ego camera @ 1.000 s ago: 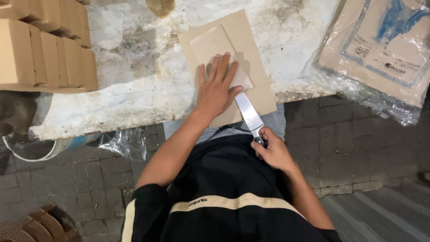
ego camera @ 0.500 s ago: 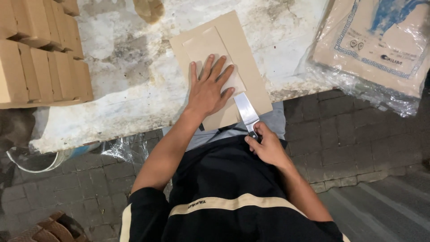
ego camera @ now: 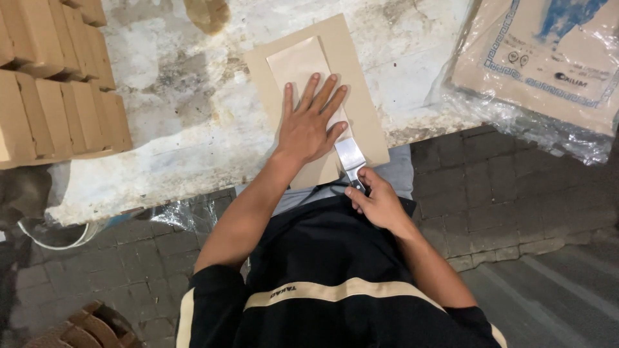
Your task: Cutting paper liners to size and inserting them into small cardboard boxes at a packaging station.
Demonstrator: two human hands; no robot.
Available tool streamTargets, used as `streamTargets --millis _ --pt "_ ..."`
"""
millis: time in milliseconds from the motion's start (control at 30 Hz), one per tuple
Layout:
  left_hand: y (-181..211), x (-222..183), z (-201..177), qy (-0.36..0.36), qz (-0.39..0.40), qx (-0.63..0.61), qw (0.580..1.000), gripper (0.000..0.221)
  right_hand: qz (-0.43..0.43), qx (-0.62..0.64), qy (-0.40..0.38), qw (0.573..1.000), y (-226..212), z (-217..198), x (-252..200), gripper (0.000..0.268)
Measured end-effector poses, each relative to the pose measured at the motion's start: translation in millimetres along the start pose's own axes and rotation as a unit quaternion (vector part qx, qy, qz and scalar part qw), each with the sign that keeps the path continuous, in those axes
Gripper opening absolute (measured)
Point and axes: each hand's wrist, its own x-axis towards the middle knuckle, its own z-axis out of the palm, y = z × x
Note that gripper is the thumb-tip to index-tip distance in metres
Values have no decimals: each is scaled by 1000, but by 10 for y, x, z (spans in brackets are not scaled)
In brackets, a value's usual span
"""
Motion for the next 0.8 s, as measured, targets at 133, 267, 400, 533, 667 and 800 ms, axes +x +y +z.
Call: streamTargets --millis 133,267,400,533,667,800 --pt "-63 45 32 7 25 1 1000 65 -5 16 2 1000 47 0 13 22" --pt "-78 51 65 13 38 21 999 71 -16 55 12 998 238 4 -1 17" --pt "-69 56 46 6 37 27 999 78 13 100 -27 995 145 97 73 14" --pt "-85 68 22 10 44 29 999 80 21 140 -69 988 -134 93 158 11" --pt "-72 5 1 1 44 28 999 81 43 139 -51 988 -22 40 -45 14" --pt "-85 49 -76 -28 53 47 997 80 49 22 -60 997 -209 48 84 31"
